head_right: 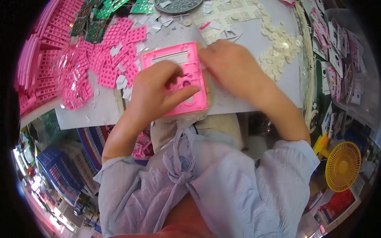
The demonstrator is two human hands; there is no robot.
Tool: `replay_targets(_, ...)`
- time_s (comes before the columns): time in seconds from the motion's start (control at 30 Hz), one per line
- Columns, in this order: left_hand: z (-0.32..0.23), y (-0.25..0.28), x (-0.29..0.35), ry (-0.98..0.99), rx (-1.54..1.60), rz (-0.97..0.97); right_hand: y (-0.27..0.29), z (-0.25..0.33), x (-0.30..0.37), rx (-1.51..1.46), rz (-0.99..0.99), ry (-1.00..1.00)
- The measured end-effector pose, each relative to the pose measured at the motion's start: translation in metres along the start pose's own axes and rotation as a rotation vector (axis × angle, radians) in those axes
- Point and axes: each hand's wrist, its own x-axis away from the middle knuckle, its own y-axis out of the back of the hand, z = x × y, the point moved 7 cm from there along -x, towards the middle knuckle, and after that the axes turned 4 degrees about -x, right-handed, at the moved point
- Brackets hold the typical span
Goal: Assembling components of a pink plastic toy piggy bank, including installing a circuit board and mechanical parts using an electric screwdriver.
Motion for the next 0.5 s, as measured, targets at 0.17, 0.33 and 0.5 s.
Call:
replay_targets(0.17,-0.001,0.011,-0.011,-0.069,0.037,-0.120,0.012,0.023,-0.018,-0.277,-0.104,0.030)
replay_targets(0.33,0.007,0.008,0.012,0.077,0.136,-0.228,-0.010,0.012,-0.004,-0.783,-0.247,-0.275)
replay_targets(0.5,0.015,-0.006,0.032,-0.095,-0.056,-0.107,-0.032,0.004,0.015,-0.763,-0.302,-0.461)
